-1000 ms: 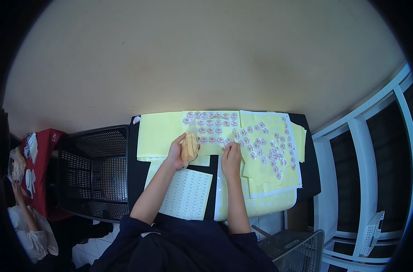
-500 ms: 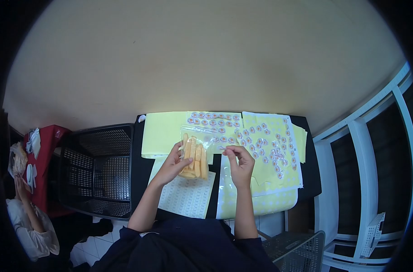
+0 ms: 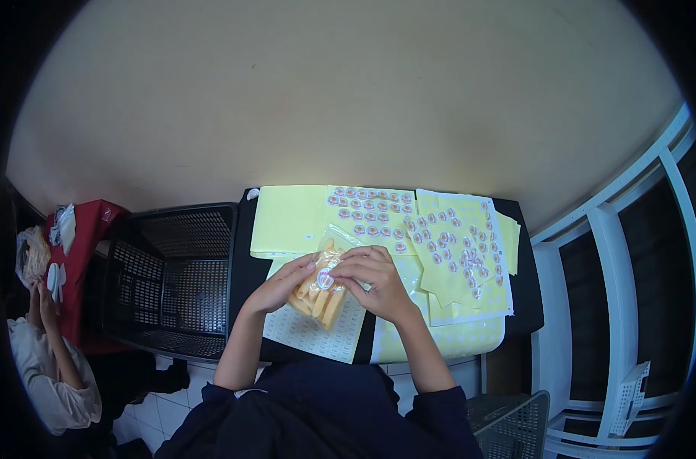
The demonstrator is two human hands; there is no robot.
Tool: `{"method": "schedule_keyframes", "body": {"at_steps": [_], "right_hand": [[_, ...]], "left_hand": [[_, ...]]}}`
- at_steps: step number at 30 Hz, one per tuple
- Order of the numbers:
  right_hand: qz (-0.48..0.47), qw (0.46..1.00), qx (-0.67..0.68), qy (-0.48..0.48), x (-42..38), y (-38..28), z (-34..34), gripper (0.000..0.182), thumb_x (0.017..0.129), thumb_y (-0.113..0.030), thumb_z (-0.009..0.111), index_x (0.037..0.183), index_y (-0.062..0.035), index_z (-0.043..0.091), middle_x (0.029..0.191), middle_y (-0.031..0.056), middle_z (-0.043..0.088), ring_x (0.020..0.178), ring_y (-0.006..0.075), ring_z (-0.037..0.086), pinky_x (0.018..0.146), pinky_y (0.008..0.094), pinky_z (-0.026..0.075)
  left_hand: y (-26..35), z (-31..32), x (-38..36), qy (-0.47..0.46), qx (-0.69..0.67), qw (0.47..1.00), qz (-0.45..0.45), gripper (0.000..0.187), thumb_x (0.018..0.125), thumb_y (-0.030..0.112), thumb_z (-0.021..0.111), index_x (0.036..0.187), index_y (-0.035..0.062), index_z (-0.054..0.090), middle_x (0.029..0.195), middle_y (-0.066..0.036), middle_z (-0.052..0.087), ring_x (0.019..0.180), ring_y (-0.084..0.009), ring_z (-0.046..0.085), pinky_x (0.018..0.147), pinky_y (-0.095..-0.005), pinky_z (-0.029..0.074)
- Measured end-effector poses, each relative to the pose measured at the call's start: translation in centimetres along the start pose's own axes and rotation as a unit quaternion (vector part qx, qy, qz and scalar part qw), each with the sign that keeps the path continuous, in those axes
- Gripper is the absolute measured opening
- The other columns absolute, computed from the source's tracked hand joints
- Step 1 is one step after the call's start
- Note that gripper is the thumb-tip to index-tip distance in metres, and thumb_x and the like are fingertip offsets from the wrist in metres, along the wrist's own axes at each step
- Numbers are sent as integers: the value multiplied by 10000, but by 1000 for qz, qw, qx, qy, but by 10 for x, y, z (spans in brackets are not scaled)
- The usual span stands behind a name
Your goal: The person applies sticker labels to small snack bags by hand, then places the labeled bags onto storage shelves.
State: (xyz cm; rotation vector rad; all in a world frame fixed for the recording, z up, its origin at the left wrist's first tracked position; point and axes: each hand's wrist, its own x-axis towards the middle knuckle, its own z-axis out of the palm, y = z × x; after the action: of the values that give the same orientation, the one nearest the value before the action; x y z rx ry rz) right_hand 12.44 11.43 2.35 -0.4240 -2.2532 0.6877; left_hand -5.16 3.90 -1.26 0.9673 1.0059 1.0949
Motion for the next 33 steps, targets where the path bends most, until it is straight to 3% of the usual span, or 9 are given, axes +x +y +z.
{"method": "schedule_keyframes", "body": {"at_steps": [15, 24, 27, 30, 33], "right_hand": [[-50, 991, -121, 5, -2, -10, -5, 170, 603, -49, 665, 752, -126, 639, 742, -13, 609, 851, 183, 536, 721, 303, 349], [-74, 977, -197, -43, -3, -11, -6, 232, 634, -33, 612, 849, -119, 624, 897, -5, 585, 934, 214, 496, 783, 327, 363], [-38, 978, -200, -34, -4, -18, -4, 236, 645, -49, 618, 863, -137, 635, 1027, 41, 544, 995, 244, 467, 837, 337, 353], [13, 984, -176, 40, -9, -21, 8, 225, 658, -89, 637, 875, -147, 645, 1149, 109, 468, 1080, 290, 419, 883, 376, 341], [136, 977, 7, 162, -15, -17, 30, 220, 675, -81, 647, 894, -111, 642, 1216, 161, 403, 1138, 311, 389, 838, 375, 400]], "left_hand": [[2, 5, -2, -19, -18, 999, 35, 463, 883, 253, 427, 1248, -7, 308, 1054, -97, 514, 929, -106, 510, 779, -228, 419], [1, 10, -1, 17, 24, 997, 68, 509, 851, 205, 500, 1258, -7, 280, 1082, -123, 497, 972, -136, 501, 796, -252, 420], [-1, 12, 0, 46, 19, 994, 102, 509, 850, 166, 497, 1266, -7, 259, 1103, -127, 484, 995, -144, 494, 814, -257, 415], [1, 18, 0, 69, -8, 987, 146, 517, 844, 111, 494, 1274, -5, 231, 1139, -134, 458, 1018, -152, 483, 837, -261, 405], [-1, 24, 0, 80, -32, 980, 179, 517, 837, 65, 485, 1273, -6, 216, 1178, -141, 422, 1034, -158, 474, 850, -261, 398]]}}
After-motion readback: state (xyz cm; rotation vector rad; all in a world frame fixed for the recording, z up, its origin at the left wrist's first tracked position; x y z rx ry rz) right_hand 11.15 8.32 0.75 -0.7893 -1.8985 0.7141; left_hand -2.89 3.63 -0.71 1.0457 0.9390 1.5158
